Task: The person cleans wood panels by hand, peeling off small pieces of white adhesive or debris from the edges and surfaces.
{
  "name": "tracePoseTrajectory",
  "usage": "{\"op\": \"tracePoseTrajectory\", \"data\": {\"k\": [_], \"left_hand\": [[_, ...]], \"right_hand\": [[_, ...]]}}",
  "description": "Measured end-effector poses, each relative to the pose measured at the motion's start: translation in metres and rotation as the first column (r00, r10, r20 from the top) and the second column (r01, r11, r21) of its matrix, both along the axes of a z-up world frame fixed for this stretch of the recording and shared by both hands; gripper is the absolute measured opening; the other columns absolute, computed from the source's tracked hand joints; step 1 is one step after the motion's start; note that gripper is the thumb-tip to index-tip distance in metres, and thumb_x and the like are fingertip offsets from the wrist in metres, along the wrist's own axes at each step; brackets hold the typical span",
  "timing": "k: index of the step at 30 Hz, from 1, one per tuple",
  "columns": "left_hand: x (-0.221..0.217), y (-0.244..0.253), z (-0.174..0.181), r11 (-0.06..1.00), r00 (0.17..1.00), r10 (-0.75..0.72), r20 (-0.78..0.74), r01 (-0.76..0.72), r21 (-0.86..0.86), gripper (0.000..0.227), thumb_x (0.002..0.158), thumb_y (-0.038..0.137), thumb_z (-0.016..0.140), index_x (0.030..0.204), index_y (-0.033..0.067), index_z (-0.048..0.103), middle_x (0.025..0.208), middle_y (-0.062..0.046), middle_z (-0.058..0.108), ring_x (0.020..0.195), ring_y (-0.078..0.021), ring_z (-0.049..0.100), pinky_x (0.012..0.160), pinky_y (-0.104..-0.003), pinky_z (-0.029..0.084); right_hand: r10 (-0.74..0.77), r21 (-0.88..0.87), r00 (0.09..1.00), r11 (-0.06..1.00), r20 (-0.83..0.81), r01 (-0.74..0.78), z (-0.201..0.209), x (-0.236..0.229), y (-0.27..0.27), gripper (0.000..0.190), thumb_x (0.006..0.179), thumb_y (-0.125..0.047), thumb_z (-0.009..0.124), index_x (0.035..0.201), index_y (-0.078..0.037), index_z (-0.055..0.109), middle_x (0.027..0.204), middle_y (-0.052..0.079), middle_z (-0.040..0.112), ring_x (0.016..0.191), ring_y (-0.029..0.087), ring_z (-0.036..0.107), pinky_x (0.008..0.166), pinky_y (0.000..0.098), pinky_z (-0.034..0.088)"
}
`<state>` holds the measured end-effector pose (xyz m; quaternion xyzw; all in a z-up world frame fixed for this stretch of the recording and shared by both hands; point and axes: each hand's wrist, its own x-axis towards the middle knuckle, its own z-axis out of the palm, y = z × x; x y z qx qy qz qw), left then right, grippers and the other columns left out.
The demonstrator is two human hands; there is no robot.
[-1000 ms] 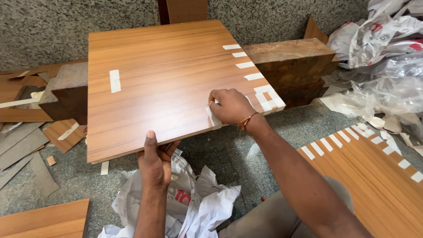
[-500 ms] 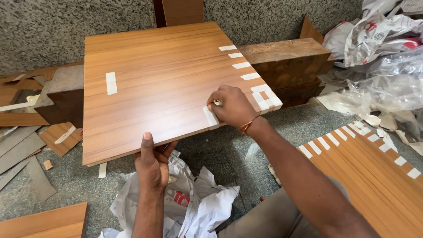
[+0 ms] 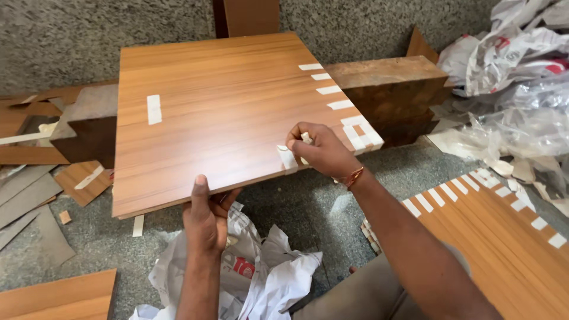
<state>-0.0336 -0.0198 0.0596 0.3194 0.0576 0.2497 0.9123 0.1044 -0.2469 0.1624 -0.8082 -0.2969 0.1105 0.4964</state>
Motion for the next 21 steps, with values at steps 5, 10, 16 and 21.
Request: {"op": "tracePoseTrajectory", "data": {"k": [5,10,16,21], "left_hand": [[-0.002,0.002,0.009,1.0,0.999,-0.011,-0.049,0.011,0.008,0.049,0.096,0.032,0.069,0.132,0.0013,0.055,0.122,-0.014,0.067,0.11,-0.0266,0.072,0.09,-0.045,0.063],[-0.003,0.0,0.012,1.0,1.0,-0.009,-0.019,0.01,0.02,0.05,0.096,0.032,0.07,0.133,0.0018,0.054,0.122,-0.013,0.067,0.11,-0.0269,0.07,0.091,-0.047,0.065],[-0.001,0.004,0.018,0.999,0.999,-0.015,0.03,0.013,0.052,0.051,0.097,0.033,0.068,0.134,0.0002,0.054,0.122,-0.014,0.068,0.109,-0.0266,0.072,0.092,-0.045,0.065],[0.001,0.006,0.014,1.0,1.0,-0.01,0.003,0.01,0.022,0.051,0.098,0.033,0.069,0.134,0.0,0.053,0.121,-0.013,0.067,0.106,-0.0264,0.071,0.092,-0.045,0.064]], "right_hand": [[-0.092,-0.22,0.847,0.946,0.524,0.239,-0.007,-0.005,0.017,0.017,0.087,-0.021,0.077,0.099,-0.01,0.074,0.096,0.005,0.068,0.083,0.018,0.065,0.076,0.0373,0.056],[-0.005,-0.357,0.752,0.878,0.659,0.318,0.001,-0.014,0.027,0.01,0.097,-0.019,0.064,0.099,-0.009,0.063,0.094,0.008,0.065,0.075,0.022,0.061,0.069,0.0407,0.053],[-0.075,0.047,0.961,0.997,0.266,0.065,-0.021,-0.053,-0.015,0.02,0.106,-0.028,0.049,0.098,-0.011,0.058,0.084,0.0,0.066,0.064,0.011,0.056,0.057,0.0302,0.051],[-0.271,0.305,0.954,0.926,0.131,0.221,-0.11,-0.098,0.002,0.016,0.106,-0.022,0.051,0.104,-0.008,0.058,0.089,0.006,0.061,0.071,0.012,0.055,0.061,0.029,0.05]]}}
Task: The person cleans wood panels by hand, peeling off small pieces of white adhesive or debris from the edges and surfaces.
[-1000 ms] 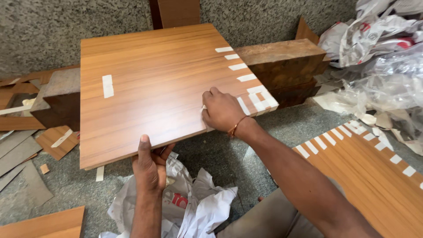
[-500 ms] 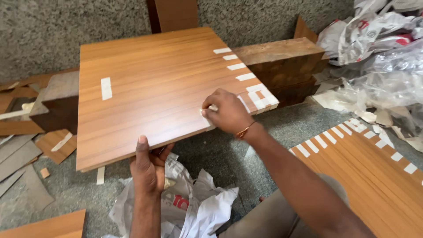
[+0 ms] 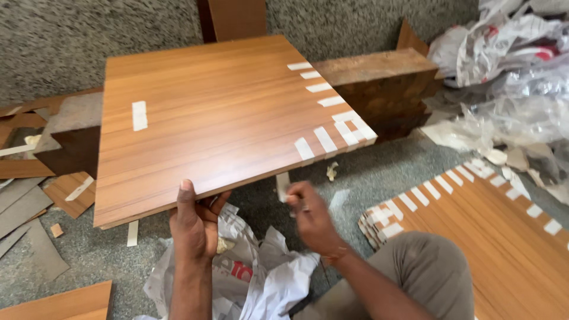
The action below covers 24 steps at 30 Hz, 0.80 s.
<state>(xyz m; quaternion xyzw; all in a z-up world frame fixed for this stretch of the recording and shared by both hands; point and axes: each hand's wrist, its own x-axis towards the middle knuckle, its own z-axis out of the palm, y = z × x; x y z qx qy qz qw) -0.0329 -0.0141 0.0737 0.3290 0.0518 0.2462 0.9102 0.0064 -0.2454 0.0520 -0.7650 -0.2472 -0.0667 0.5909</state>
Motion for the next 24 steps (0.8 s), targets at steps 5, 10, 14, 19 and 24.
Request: {"op": "tracePoseTrajectory", "data": {"k": [5,10,14,19,24], "left_hand": [[0.001,0.0,-0.004,0.999,0.999,-0.033,-0.033,0.033,-0.002,0.05,0.099,0.035,0.065,0.136,0.0034,0.053,0.124,-0.011,0.067,0.109,-0.0246,0.07,0.092,-0.045,0.062],[-0.004,-0.008,0.003,1.0,1.0,-0.024,0.006,0.024,0.006,0.05,0.105,0.034,0.062,0.138,-0.0021,0.053,0.129,-0.015,0.065,0.113,-0.0286,0.067,0.096,-0.045,0.062],[0.004,-0.002,0.016,1.0,0.998,-0.021,-0.061,0.022,0.004,0.051,0.096,0.035,0.063,0.137,0.0052,0.052,0.127,-0.013,0.066,0.113,-0.0271,0.068,0.089,-0.044,0.062],[0.002,-0.002,-0.002,0.999,0.993,-0.001,-0.121,-0.003,-0.032,0.053,0.096,0.033,0.067,0.134,-0.0011,0.053,0.124,-0.016,0.066,0.112,-0.0292,0.069,0.093,-0.045,0.064],[0.0,-0.001,0.001,1.0,0.995,-0.004,-0.104,0.002,-0.022,0.055,0.094,0.033,0.07,0.135,-0.0006,0.052,0.123,-0.014,0.065,0.112,-0.027,0.069,0.094,-0.045,0.064]], "right_hand": [[-0.09,-0.004,0.995,0.996,0.038,0.091,-0.059,0.039,0.035,0.015,0.098,-0.014,0.054,0.108,-0.005,0.061,0.093,0.009,0.069,0.076,0.018,0.062,0.065,0.032,0.051],[0.146,-0.433,0.967,0.873,-0.209,-0.226,-0.084,0.036,0.021,0.011,0.097,-0.019,0.058,0.101,-0.009,0.061,0.09,0.009,0.065,0.08,0.018,0.059,0.074,0.0367,0.051],[0.207,-0.058,0.964,0.974,-0.168,-0.219,-0.064,0.024,0.007,0.02,0.097,-0.028,0.066,0.088,-0.01,0.063,0.084,0.005,0.066,0.081,0.015,0.062,0.076,0.0346,0.052],[-0.082,-0.215,0.98,0.976,-0.18,0.043,0.031,0.022,-0.025,0.026,0.086,-0.03,0.079,0.092,-0.01,0.064,0.073,-0.001,0.06,0.066,0.011,0.058,0.059,0.0303,0.05],[-0.24,-0.566,0.97,0.805,-0.038,0.177,0.148,0.06,-0.026,0.019,0.096,-0.029,0.062,0.111,-0.021,0.07,0.08,0.006,0.08,0.073,0.015,0.079,0.068,0.0297,0.06]]}}
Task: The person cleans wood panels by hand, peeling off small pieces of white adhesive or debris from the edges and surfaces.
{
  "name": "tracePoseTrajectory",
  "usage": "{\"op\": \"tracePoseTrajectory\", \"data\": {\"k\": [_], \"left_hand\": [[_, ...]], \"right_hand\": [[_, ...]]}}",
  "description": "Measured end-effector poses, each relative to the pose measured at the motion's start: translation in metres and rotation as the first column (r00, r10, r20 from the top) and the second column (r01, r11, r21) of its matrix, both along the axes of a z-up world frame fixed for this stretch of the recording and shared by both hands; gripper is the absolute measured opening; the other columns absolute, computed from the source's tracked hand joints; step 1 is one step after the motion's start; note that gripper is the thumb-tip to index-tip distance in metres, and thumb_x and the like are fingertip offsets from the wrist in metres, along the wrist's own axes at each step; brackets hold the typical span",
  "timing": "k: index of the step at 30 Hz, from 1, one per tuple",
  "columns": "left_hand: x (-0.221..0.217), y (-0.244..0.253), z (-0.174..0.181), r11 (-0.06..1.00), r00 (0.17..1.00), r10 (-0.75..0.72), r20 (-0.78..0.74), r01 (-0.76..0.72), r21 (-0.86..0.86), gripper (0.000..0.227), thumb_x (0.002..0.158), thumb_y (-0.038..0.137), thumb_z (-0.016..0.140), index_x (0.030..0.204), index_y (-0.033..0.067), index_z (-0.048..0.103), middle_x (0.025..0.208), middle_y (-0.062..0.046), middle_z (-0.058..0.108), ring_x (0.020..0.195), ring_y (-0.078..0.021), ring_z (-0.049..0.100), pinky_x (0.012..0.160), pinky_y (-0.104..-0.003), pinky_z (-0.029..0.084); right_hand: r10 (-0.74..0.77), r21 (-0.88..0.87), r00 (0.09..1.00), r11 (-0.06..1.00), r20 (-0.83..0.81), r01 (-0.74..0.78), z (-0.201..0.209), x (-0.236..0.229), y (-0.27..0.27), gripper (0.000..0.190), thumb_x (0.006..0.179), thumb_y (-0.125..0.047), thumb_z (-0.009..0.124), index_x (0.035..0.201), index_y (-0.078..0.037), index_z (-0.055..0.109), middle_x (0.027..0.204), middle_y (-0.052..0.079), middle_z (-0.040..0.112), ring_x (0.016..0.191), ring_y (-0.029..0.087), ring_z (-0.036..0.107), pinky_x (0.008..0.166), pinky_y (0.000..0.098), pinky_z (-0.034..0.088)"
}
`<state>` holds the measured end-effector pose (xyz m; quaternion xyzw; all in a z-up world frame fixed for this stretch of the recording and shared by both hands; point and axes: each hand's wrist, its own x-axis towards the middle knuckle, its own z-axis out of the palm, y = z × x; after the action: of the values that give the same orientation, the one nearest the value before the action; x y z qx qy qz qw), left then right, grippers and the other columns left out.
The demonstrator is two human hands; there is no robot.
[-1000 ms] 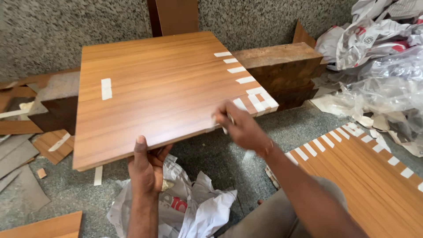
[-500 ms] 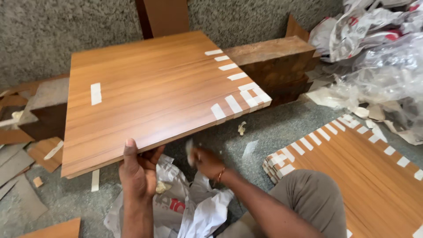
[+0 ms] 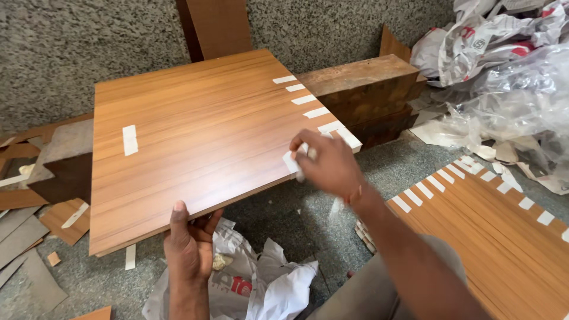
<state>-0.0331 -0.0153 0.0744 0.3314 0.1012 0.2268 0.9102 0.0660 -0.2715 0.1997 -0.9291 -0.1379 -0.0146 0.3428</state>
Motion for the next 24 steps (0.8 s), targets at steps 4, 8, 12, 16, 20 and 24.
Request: {"op": "tracePoseTrajectory", "data": {"k": [4,8,12,16,20,24], "left_hand": [[-0.005,-0.005,0.002,1.0,1.0,0.016,-0.002,-0.016,0.013,0.055,0.098,0.033,0.069,0.134,-0.0049,0.053,0.121,-0.018,0.065,0.111,-0.029,0.069,0.093,-0.045,0.06],[-0.003,-0.003,0.005,1.0,1.0,-0.005,0.026,0.005,-0.008,0.055,0.093,0.033,0.069,0.134,0.001,0.053,0.122,-0.013,0.066,0.11,-0.0258,0.07,0.092,-0.045,0.065],[-0.002,-0.003,0.001,1.0,0.999,0.027,0.022,-0.027,-0.006,0.055,0.093,0.032,0.071,0.133,-0.0009,0.052,0.12,-0.015,0.066,0.107,-0.0272,0.07,0.091,-0.046,0.064],[0.0,-0.006,0.002,0.999,0.999,0.043,0.03,-0.043,0.004,0.056,0.093,0.032,0.073,0.132,-0.0031,0.052,0.119,-0.017,0.066,0.106,-0.0289,0.071,0.09,-0.046,0.065],[-0.001,-0.004,0.004,0.999,0.998,0.052,-0.02,-0.052,0.008,0.057,0.091,0.033,0.073,0.13,-0.0031,0.053,0.118,-0.018,0.066,0.108,-0.0291,0.071,0.086,-0.045,0.061],[-0.003,-0.003,0.001,0.999,0.999,0.04,0.005,-0.04,-0.008,0.057,0.09,0.033,0.073,0.131,-0.0022,0.053,0.119,-0.017,0.066,0.109,-0.0287,0.071,0.087,-0.045,0.061]], "right_hand": [[0.131,-0.163,0.975,0.981,0.177,-0.102,0.008,0.027,0.004,0.012,0.085,-0.021,0.072,0.095,-0.013,0.076,0.093,0.011,0.075,0.086,0.027,0.072,0.077,0.0406,0.056],[0.18,-0.26,0.945,0.959,0.273,-0.108,-0.013,0.043,0.006,0.01,0.088,-0.022,0.069,0.092,-0.013,0.073,0.09,0.011,0.073,0.088,0.032,0.069,0.079,0.0458,0.053],[0.222,-0.299,0.917,0.947,0.333,-0.121,-0.026,0.043,0.006,0.008,0.087,-0.016,0.064,0.09,-0.011,0.07,0.087,0.01,0.07,0.087,0.033,0.067,0.077,0.0476,0.052],[0.251,-0.305,0.925,0.939,0.285,-0.161,-0.018,0.043,0.008,0.009,0.087,-0.015,0.061,0.088,-0.01,0.07,0.086,0.01,0.073,0.086,0.031,0.069,0.076,0.0465,0.054],[0.286,-0.268,0.957,0.927,0.049,-0.263,-0.008,0.045,0.007,0.012,0.083,-0.018,0.064,0.085,-0.009,0.072,0.083,0.01,0.075,0.079,0.025,0.072,0.075,0.0435,0.057],[0.161,-0.012,0.984,0.987,0.075,-0.16,-0.012,0.049,-0.001,0.017,0.085,-0.022,0.065,0.093,-0.009,0.073,0.084,0.01,0.076,0.076,0.022,0.075,0.072,0.0401,0.061]]}}
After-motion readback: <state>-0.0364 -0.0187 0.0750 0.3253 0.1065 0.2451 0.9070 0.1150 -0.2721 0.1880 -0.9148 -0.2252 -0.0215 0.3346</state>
